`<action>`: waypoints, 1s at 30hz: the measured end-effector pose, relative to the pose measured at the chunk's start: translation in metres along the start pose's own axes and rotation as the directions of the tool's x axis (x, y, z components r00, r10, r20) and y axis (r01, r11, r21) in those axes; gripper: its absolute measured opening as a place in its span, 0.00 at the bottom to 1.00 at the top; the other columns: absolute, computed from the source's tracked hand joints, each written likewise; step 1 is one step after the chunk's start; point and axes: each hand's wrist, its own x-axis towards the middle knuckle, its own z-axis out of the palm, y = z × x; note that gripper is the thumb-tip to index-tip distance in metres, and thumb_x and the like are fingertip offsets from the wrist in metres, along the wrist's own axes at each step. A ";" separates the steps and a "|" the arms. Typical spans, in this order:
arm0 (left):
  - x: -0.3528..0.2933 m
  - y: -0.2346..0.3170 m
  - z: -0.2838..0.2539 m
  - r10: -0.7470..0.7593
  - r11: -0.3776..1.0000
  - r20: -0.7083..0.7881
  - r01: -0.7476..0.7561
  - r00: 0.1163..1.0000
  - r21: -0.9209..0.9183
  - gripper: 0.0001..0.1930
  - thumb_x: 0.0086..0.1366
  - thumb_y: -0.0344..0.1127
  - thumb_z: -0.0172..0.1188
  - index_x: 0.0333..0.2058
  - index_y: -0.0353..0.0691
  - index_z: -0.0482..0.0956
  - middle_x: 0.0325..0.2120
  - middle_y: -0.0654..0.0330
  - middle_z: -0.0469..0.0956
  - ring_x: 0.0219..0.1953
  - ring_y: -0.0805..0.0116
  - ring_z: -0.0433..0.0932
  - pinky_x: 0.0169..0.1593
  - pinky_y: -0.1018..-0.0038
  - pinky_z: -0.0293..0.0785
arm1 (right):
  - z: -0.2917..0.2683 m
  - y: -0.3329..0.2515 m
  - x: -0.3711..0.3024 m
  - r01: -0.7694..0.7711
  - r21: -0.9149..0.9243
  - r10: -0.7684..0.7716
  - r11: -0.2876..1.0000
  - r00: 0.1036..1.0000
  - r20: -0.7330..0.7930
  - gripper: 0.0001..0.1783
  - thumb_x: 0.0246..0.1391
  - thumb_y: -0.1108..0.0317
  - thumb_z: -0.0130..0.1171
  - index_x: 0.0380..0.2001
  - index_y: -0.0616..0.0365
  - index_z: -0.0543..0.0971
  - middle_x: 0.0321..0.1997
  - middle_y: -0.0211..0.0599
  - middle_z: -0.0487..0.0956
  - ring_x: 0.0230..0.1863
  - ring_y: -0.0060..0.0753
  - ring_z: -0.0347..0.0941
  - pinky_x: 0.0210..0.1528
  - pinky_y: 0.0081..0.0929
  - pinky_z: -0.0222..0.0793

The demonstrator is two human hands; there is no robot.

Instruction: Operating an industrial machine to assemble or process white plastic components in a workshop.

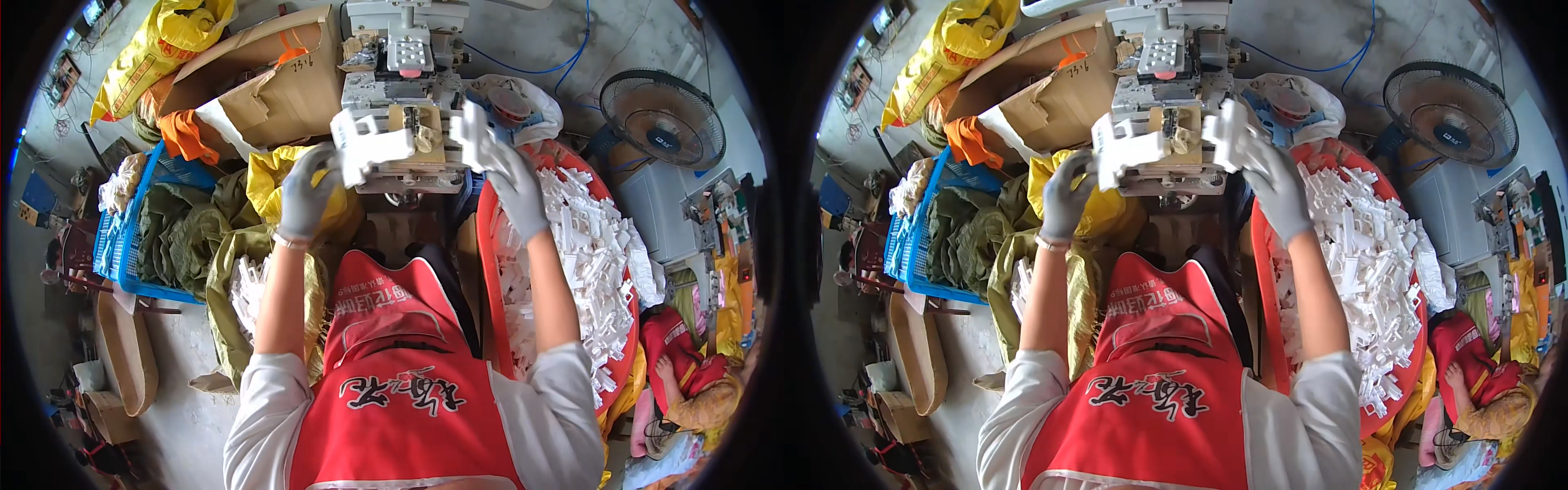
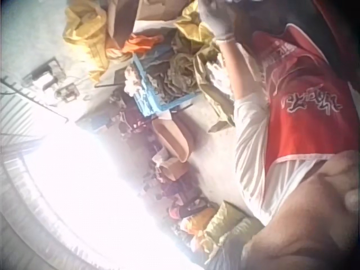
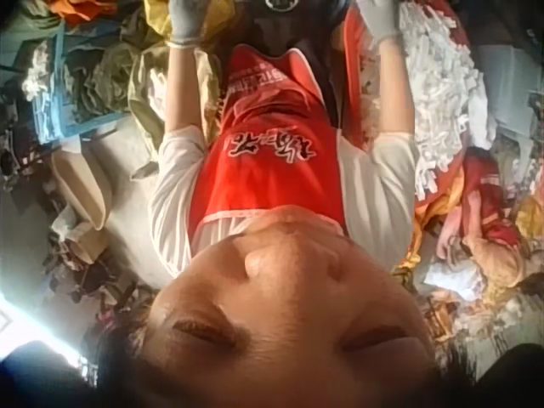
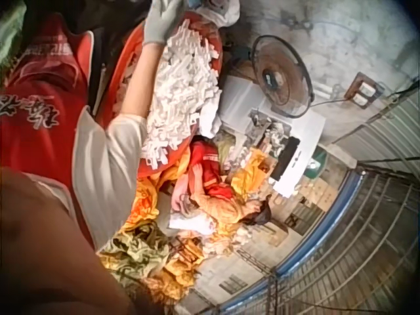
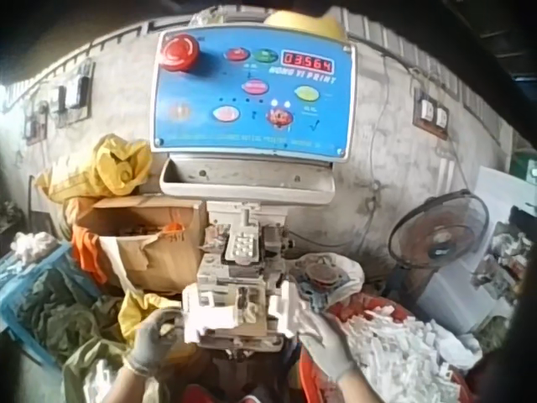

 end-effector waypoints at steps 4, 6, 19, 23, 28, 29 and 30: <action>-0.071 -0.017 -0.056 -0.196 0.974 -0.076 0.203 0.978 0.099 0.13 0.56 0.26 0.61 0.42 0.34 0.76 0.42 0.54 0.78 0.40 0.66 0.80 0.45 0.74 0.74 | 0.024 -0.014 0.047 0.232 -0.287 -0.156 0.929 0.952 0.263 0.24 0.49 0.72 0.58 0.53 0.52 0.73 0.46 0.43 0.72 0.50 0.46 0.68 0.54 0.32 0.63; -0.111 -0.030 -0.081 -0.322 0.941 -0.148 0.333 0.935 0.059 0.12 0.58 0.27 0.60 0.42 0.35 0.76 0.41 0.56 0.79 0.39 0.69 0.79 0.44 0.75 0.74 | 0.030 -0.012 0.054 0.242 -0.272 -0.147 0.931 0.933 0.329 0.24 0.50 0.71 0.57 0.53 0.51 0.73 0.46 0.42 0.72 0.50 0.46 0.68 0.54 0.32 0.63; -0.294 -0.079 -0.168 -0.757 0.591 -0.293 0.803 0.583 0.072 0.14 0.64 0.34 0.55 0.48 0.39 0.76 0.40 0.61 0.79 0.32 0.72 0.75 0.37 0.79 0.73 | -0.027 0.028 -0.013 0.021 -0.356 0.073 0.934 0.966 0.247 0.20 0.60 0.62 0.51 0.54 0.57 0.70 0.54 0.44 0.72 0.58 0.43 0.66 0.59 0.32 0.60; -0.317 -0.079 -0.192 -0.702 0.587 -0.343 0.780 0.624 0.216 0.19 0.65 0.34 0.53 0.55 0.42 0.70 0.43 0.52 0.78 0.42 0.60 0.78 0.44 0.68 0.74 | -0.069 0.121 -0.142 -0.544 -0.414 0.635 0.730 0.764 0.116 0.23 0.59 0.56 0.49 0.53 0.55 0.71 0.53 0.49 0.73 0.56 0.48 0.68 0.56 0.36 0.64; -0.296 -0.078 -0.172 -0.621 0.647 -0.316 0.697 0.717 0.310 0.19 0.65 0.33 0.52 0.54 0.40 0.71 0.44 0.52 0.77 0.45 0.60 0.77 0.46 0.68 0.74 | -0.043 0.139 -0.220 -0.581 -0.776 0.962 0.245 0.242 0.123 0.23 0.59 0.55 0.43 0.52 0.56 0.71 0.59 0.46 0.69 0.58 0.48 0.67 0.57 0.39 0.64; -0.274 -0.062 -0.154 -0.638 0.643 -0.231 0.673 0.735 0.364 0.17 0.65 0.32 0.52 0.53 0.39 0.72 0.43 0.52 0.78 0.44 0.60 0.77 0.46 0.69 0.74 | -0.032 0.144 -0.229 -0.536 -0.825 0.975 0.180 0.207 0.079 0.23 0.60 0.56 0.40 0.52 0.55 0.71 0.60 0.45 0.68 0.58 0.49 0.67 0.57 0.41 0.63; -0.257 -0.052 -0.138 -0.651 0.642 -0.147 0.644 0.745 0.416 0.16 0.64 0.32 0.52 0.51 0.38 0.74 0.43 0.52 0.78 0.43 0.61 0.78 0.45 0.69 0.74 | -0.024 0.150 -0.235 -0.538 -0.823 0.975 0.182 0.207 0.081 0.23 0.60 0.56 0.40 0.52 0.55 0.71 0.60 0.45 0.68 0.58 0.49 0.67 0.57 0.41 0.63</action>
